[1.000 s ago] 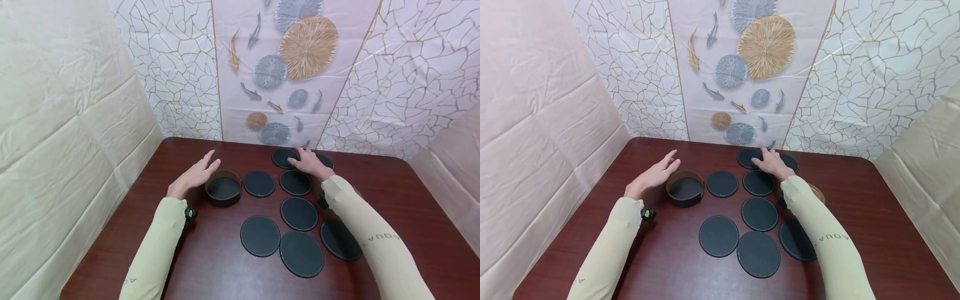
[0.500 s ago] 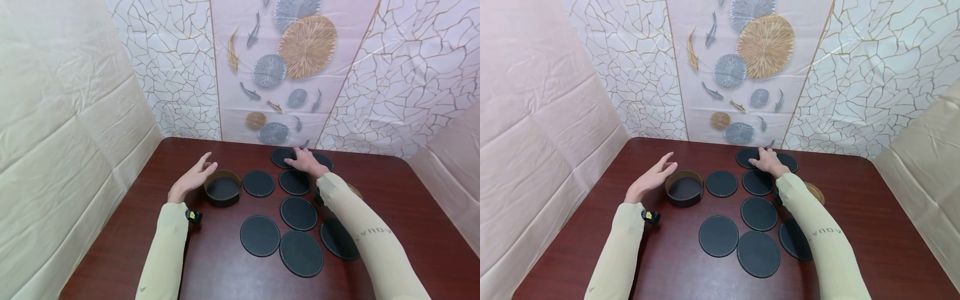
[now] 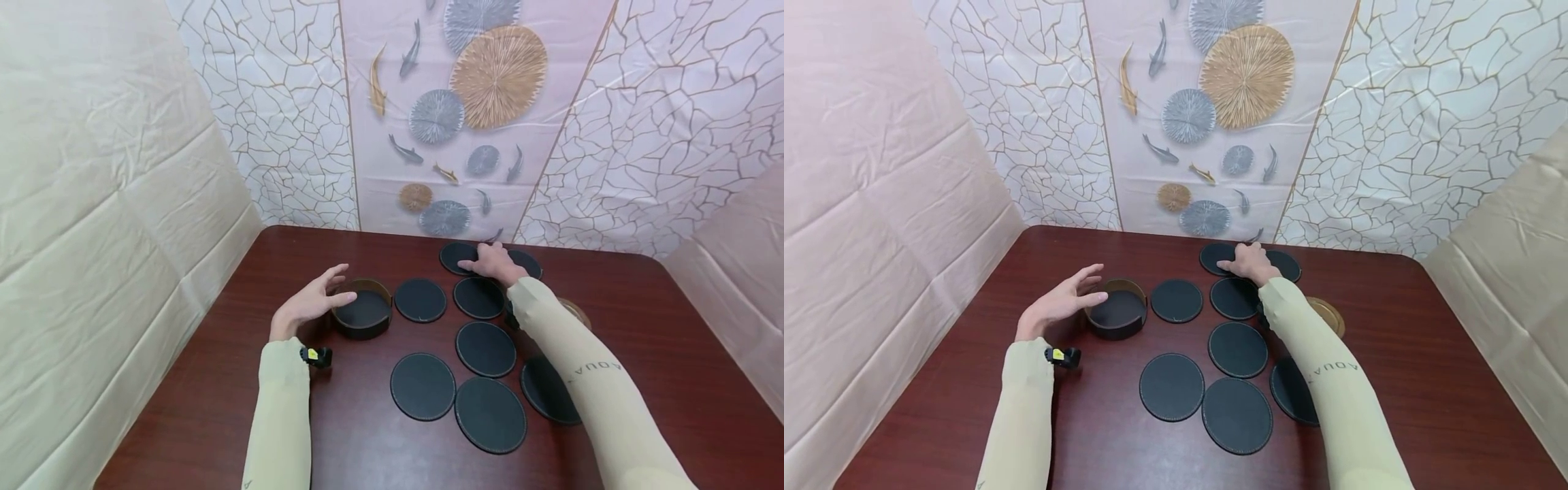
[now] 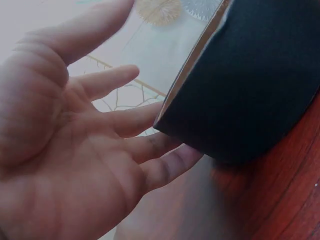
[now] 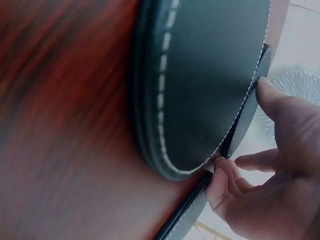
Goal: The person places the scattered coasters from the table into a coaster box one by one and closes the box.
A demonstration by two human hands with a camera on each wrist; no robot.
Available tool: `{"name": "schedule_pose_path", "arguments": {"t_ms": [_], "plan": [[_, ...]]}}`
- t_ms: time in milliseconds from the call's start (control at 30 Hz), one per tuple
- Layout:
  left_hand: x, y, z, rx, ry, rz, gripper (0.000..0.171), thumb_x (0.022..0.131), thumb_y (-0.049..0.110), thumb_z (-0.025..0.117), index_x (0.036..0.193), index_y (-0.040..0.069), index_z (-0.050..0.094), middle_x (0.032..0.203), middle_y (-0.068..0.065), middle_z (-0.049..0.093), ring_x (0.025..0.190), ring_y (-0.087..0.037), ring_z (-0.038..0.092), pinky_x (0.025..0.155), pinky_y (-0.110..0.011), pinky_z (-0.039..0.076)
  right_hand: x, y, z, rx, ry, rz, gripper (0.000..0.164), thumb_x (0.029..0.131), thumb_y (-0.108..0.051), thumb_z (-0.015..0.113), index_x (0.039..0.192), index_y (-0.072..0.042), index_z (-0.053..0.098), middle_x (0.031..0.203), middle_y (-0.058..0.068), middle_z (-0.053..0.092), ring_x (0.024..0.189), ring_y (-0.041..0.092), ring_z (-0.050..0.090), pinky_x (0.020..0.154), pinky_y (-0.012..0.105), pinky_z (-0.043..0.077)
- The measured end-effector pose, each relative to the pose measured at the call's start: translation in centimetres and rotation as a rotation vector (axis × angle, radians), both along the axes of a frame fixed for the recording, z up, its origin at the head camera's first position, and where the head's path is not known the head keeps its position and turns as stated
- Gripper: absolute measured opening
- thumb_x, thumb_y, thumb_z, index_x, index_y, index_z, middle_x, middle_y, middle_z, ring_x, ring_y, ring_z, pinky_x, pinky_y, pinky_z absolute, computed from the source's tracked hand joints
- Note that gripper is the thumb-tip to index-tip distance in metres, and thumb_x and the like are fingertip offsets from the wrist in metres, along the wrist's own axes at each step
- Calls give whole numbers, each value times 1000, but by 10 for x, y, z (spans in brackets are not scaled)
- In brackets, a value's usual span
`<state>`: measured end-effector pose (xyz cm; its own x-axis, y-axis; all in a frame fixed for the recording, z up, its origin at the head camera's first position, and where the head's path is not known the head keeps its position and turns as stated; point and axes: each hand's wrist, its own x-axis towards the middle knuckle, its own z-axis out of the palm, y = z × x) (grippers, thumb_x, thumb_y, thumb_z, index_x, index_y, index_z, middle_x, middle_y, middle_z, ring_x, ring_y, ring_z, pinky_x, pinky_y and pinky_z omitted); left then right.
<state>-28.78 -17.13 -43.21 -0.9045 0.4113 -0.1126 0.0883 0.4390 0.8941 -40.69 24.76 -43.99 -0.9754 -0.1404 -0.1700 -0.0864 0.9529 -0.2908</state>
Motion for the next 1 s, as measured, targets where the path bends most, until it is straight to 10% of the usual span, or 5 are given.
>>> {"name": "schedule_pose_path", "arguments": {"t_ms": [200, 567, 867, 1000], "plan": [[2, -4, -7, -18, -20, -1, 84, 89, 33, 72, 157, 21, 23, 160, -12, 28, 147, -32, 26, 117, -58, 24, -4, 0, 1, -17, -67, -68, 53, 91, -56, 59, 86, -3, 57, 100, 22, 48, 91, 37, 47, 75, 45, 43], [4, -5, -12, -65, -55, 0, 83, 85, 31, 76, 154, 25, 30, 157, -7, 32, 143, -29, 29, 116, -53, 28, -6, 1, 1, -41, -95, -135, 82, 88, -57, 62, 130, 11, 44, 129, 36, 39, 109, 43, 45, 89, 54, 45], [6, -5, -15, -39, -46, -8, 81, 87, 24, 75, 154, 25, 31, 159, -5, 29, 145, -29, 26, 117, -54, 26, -2, 1, -1, -117, -19, -142, 111, 88, -53, 66, 147, 18, 5, 129, 39, 47, 120, 50, 50, 97, 55, 46], [6, -9, -19, -17, -35, -15, 80, 88, 22, 73, 155, 24, 30, 159, -6, 30, 146, -30, 26, 118, -54, 24, 0, -3, -1, -172, 8, -155, 102, 87, -50, 69, 146, 13, 13, 123, 34, 54, 114, 47, 56, 90, 53, 49]]}}
